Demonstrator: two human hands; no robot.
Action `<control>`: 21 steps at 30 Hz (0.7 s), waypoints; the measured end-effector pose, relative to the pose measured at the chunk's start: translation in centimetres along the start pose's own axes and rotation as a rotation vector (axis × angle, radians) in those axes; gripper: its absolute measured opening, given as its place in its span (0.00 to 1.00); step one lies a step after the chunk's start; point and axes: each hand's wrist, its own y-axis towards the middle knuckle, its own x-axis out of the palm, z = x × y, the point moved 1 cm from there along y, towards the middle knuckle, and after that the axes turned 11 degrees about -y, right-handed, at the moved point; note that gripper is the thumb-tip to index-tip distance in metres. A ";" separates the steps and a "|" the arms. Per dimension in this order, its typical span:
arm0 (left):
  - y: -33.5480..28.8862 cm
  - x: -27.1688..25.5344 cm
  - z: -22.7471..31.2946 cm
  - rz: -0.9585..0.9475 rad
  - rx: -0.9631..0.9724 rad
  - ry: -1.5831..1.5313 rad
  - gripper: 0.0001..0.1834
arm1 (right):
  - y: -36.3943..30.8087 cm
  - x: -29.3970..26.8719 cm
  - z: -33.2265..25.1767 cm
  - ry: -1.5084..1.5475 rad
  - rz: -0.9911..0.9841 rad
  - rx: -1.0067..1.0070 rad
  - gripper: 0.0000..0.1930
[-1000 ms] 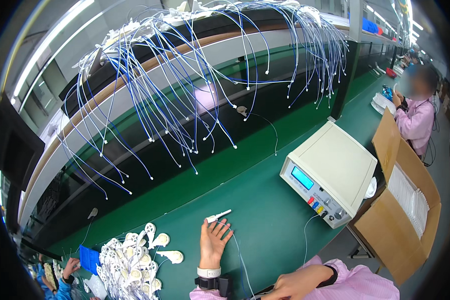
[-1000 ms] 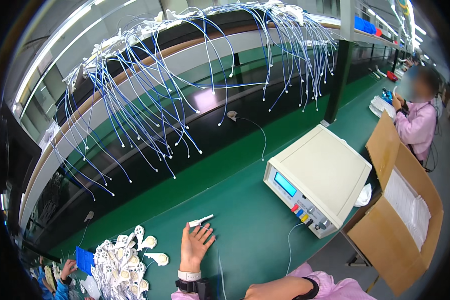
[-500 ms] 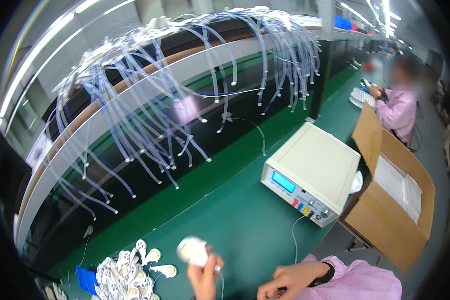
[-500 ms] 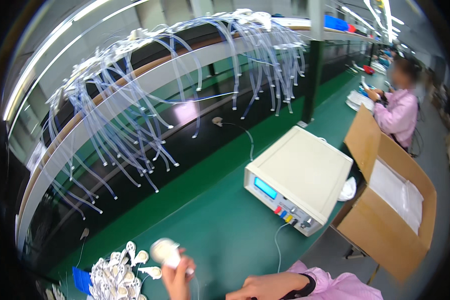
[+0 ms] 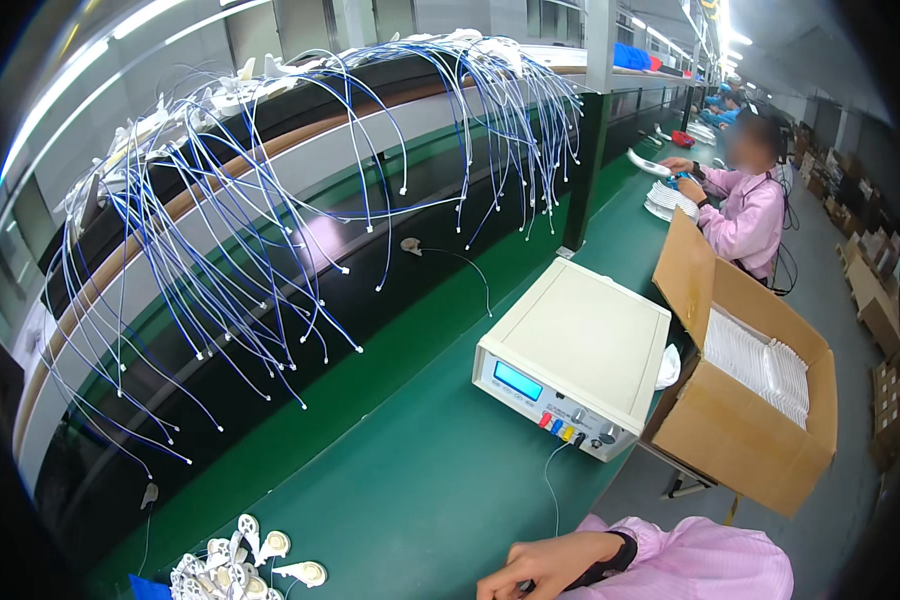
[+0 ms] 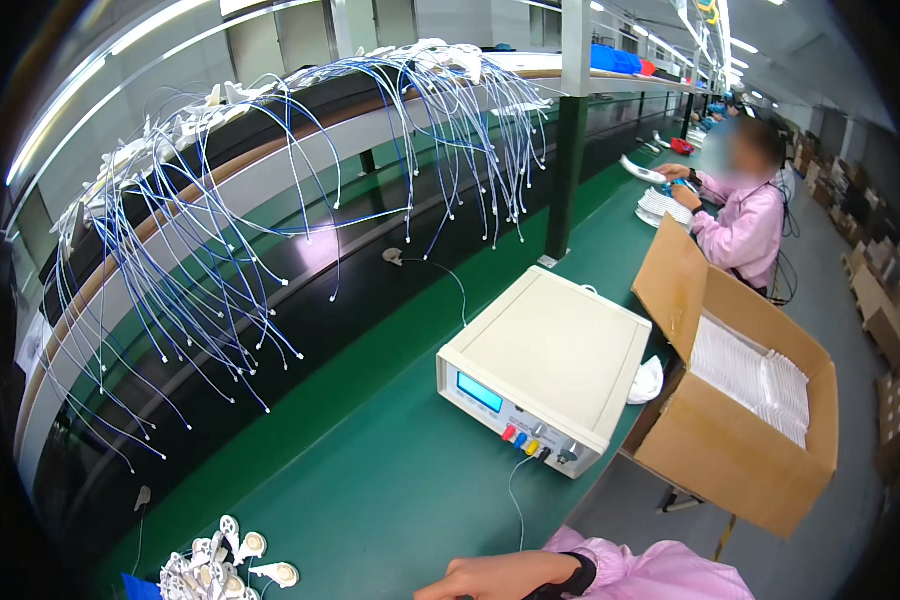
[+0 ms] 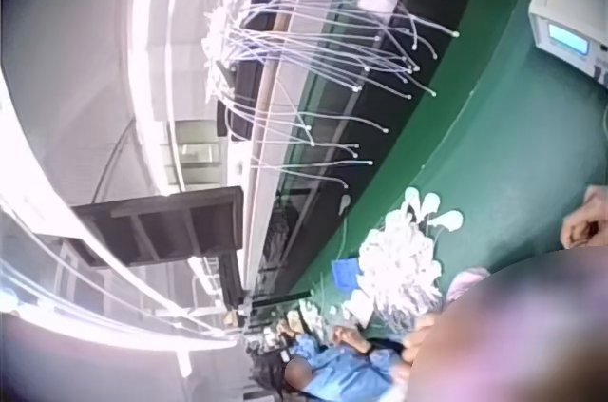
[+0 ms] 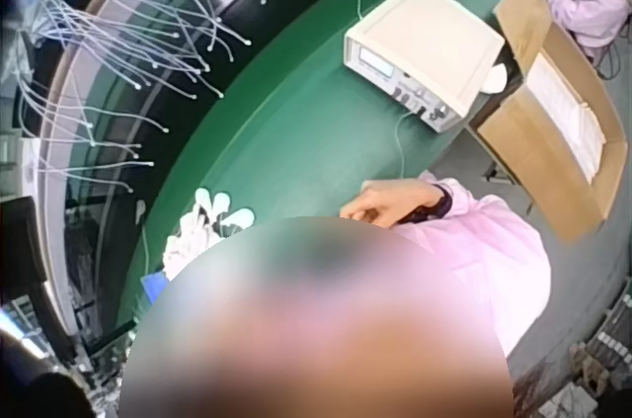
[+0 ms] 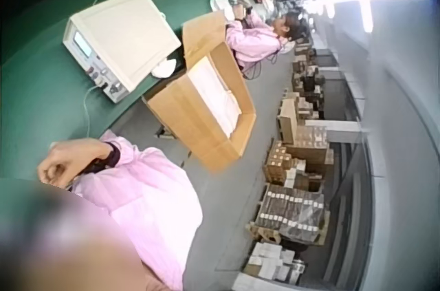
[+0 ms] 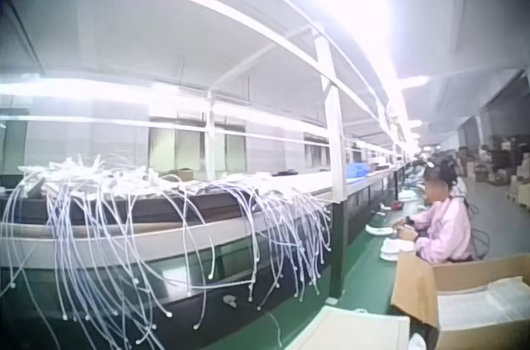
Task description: Testing individual fiber optic components using an electronic testing device on an industrial assembly line.
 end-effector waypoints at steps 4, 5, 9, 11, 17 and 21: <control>-0.9 0.1 -0.1 -0.141 -0.171 -0.434 0.23 | -0.2 -0.3 -0.2 0.020 0.016 0.018 0.04; -0.9 0.1 -0.4 0.179 -0.339 -0.533 0.22 | -0.3 -0.3 -0.2 0.022 0.015 0.016 0.04; -1.9 -2.0 -0.1 -0.316 -0.341 -0.559 0.14 | -0.1 -0.2 0.6 0.051 0.018 0.027 0.04; -3.0 -2.3 -0.5 -0.143 -0.433 -0.561 0.14 | -0.2 -0.2 0.6 0.088 0.003 0.020 0.04; -1.4 1.1 -0.3 -0.768 -0.100 -0.442 0.11 | -0.3 -0.4 0.7 -0.021 0.035 0.041 0.04; -1.0 1.0 -0.6 0.133 -0.437 -0.842 0.12 | -0.2 -0.3 0.5 0.065 0.057 0.100 0.04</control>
